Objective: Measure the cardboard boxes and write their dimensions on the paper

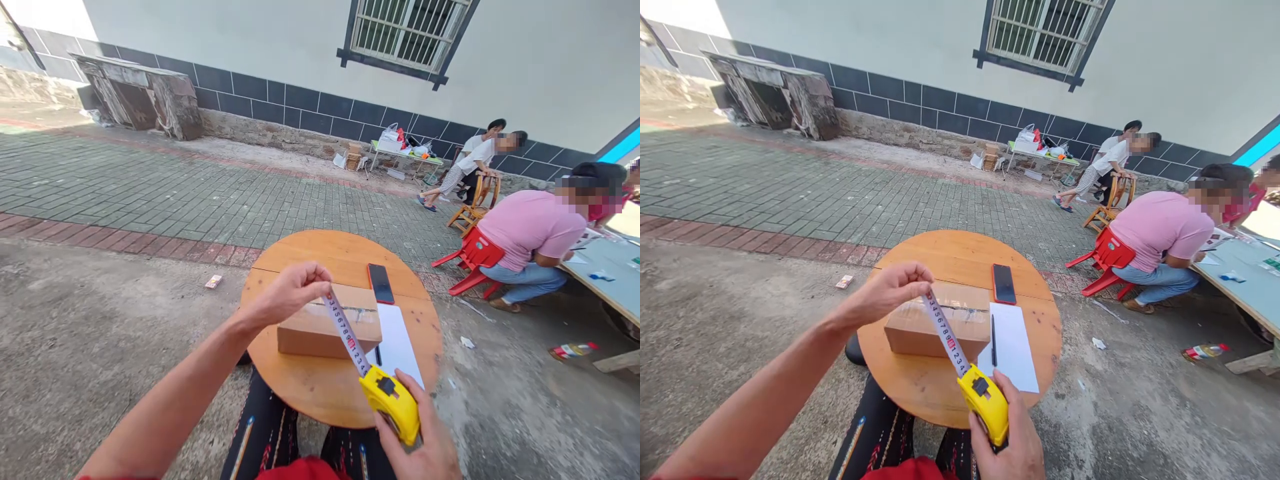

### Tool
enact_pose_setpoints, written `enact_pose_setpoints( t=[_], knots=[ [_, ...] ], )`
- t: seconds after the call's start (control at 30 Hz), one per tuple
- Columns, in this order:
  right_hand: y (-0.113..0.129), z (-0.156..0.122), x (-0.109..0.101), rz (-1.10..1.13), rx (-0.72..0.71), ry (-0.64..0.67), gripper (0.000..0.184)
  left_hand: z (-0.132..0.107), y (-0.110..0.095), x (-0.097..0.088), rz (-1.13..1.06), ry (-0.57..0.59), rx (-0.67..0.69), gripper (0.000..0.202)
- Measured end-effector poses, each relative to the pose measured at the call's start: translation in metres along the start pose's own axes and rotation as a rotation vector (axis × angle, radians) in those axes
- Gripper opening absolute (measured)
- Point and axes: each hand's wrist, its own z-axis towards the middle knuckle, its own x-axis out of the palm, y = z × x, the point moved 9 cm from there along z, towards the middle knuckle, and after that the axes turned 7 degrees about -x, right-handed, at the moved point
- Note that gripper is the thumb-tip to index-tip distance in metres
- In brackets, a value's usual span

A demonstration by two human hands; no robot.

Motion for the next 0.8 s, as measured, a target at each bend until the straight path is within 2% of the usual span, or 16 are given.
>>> enact_pose_setpoints(
  t=[0.07,0.17,0.27,0.33,0.43,0.5,0.6,0.7,0.8],
  knots=[
    [-0.009,-0.007,0.006,0.065,-0.04,0.036,0.035,-0.042,0.024,0.002,-0.073,-0.049,-0.081,0.022],
    [-0.012,-0.015,0.02,0.154,-0.137,0.087,0.028,-0.098,0.084,0.013,-0.065,-0.186,-0.2,0.029],
    [-0.015,-0.019,0.038,0.122,-0.165,0.148,0.033,-0.137,0.144,0.031,-0.055,-0.287,-0.297,0.027],
    [-0.019,-0.02,0.051,0.074,-0.139,0.208,0.038,-0.152,0.164,0.035,-0.008,-0.397,-0.283,0.026],
    [-0.031,-0.019,0.071,0.062,-0.069,0.312,0.043,-0.157,0.173,0.035,0.063,-0.507,-0.268,0.026],
    [-0.037,-0.013,0.081,0.093,-0.063,0.359,0.042,-0.149,0.175,0.034,0.073,-0.498,-0.282,0.026],
    [-0.036,0.0,0.09,0.146,-0.128,0.418,0.038,-0.132,0.172,0.035,0.04,-0.438,-0.29,0.027],
    [-0.03,0.014,0.089,0.17,-0.169,0.479,0.037,-0.121,0.163,0.034,0.017,-0.418,-0.313,0.03],
    [-0.019,0.029,0.077,0.211,-0.152,0.51,0.039,-0.119,0.145,0.03,0.018,-0.44,-0.37,0.031]
  ],
)
